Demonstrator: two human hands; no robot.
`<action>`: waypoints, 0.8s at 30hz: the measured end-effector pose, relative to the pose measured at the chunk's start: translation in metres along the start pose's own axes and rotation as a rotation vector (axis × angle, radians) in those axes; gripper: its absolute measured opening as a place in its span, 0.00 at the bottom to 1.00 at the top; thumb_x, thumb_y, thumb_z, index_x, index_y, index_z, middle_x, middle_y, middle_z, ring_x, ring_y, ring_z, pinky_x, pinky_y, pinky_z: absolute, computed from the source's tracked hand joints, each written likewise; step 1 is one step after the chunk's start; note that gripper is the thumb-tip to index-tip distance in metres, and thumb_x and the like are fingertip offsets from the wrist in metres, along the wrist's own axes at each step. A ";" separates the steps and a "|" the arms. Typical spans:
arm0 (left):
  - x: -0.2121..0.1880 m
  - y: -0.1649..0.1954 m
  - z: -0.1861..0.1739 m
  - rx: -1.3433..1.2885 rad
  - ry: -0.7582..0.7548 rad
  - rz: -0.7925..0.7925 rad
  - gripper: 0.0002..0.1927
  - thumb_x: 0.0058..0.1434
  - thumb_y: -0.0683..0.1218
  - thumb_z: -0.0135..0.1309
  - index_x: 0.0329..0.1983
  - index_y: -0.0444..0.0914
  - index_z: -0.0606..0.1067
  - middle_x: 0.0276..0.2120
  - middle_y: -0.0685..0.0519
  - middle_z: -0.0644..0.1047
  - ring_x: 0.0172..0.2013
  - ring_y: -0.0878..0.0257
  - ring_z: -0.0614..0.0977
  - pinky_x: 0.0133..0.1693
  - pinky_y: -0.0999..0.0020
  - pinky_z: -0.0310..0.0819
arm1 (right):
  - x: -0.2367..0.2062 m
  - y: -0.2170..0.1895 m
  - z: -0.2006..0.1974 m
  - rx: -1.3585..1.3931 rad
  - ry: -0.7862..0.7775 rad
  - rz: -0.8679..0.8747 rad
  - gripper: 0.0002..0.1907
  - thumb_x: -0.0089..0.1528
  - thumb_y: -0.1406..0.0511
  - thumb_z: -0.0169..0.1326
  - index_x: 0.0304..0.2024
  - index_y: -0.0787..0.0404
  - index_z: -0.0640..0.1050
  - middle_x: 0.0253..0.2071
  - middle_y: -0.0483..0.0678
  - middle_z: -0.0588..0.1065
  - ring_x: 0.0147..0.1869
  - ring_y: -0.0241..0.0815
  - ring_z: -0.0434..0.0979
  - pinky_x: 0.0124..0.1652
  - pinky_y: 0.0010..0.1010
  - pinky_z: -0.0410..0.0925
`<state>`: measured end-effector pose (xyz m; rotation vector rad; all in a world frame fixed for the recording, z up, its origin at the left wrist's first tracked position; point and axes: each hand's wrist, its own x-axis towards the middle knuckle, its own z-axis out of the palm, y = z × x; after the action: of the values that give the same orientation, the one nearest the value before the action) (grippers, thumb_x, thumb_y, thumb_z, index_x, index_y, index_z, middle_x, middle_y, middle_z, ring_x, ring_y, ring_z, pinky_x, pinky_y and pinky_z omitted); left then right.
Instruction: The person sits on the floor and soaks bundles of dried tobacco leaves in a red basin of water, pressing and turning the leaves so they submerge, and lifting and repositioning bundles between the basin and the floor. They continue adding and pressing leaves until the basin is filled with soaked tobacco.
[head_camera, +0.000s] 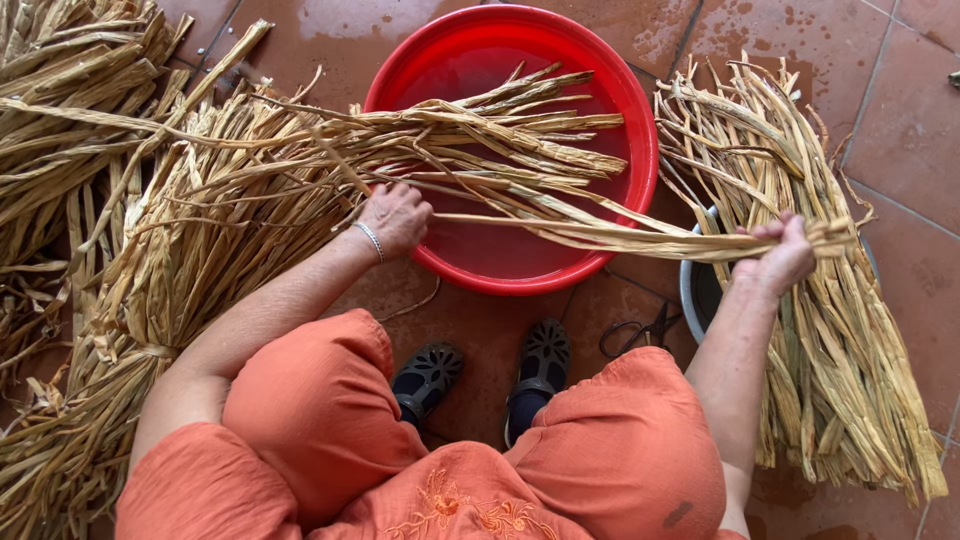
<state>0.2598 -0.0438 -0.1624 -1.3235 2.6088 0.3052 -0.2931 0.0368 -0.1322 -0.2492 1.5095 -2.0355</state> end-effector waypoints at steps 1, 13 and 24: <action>0.003 0.000 -0.002 0.060 -0.014 -0.025 0.16 0.66 0.50 0.53 0.56 0.44 0.75 0.56 0.46 0.75 0.62 0.51 0.72 0.58 0.43 0.66 | -0.013 -0.006 0.010 0.024 -0.073 0.025 0.10 0.73 0.64 0.47 0.40 0.61 0.76 0.26 0.44 0.72 0.27 0.38 0.73 0.38 0.45 0.78; 0.092 0.110 0.005 -0.229 -0.040 0.398 0.75 0.32 0.62 0.76 0.77 0.50 0.41 0.77 0.52 0.48 0.76 0.52 0.42 0.68 0.28 0.24 | -0.119 -0.025 0.055 0.444 -0.768 0.540 0.10 0.72 0.61 0.49 0.45 0.61 0.77 0.34 0.48 0.74 0.41 0.45 0.78 0.55 0.56 0.74; 0.079 0.031 0.076 0.021 -0.421 0.057 0.24 0.65 0.49 0.50 0.66 0.46 0.70 0.61 0.46 0.75 0.62 0.53 0.76 0.62 0.49 0.64 | -0.117 0.098 0.076 -0.377 -0.478 -0.231 0.14 0.76 0.55 0.45 0.49 0.57 0.75 0.39 0.45 0.78 0.47 0.37 0.80 0.51 0.30 0.73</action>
<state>0.1951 -0.0662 -0.2532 -1.0435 2.2890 0.5032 -0.1282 0.0217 -0.1738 -1.0235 1.5845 -1.6676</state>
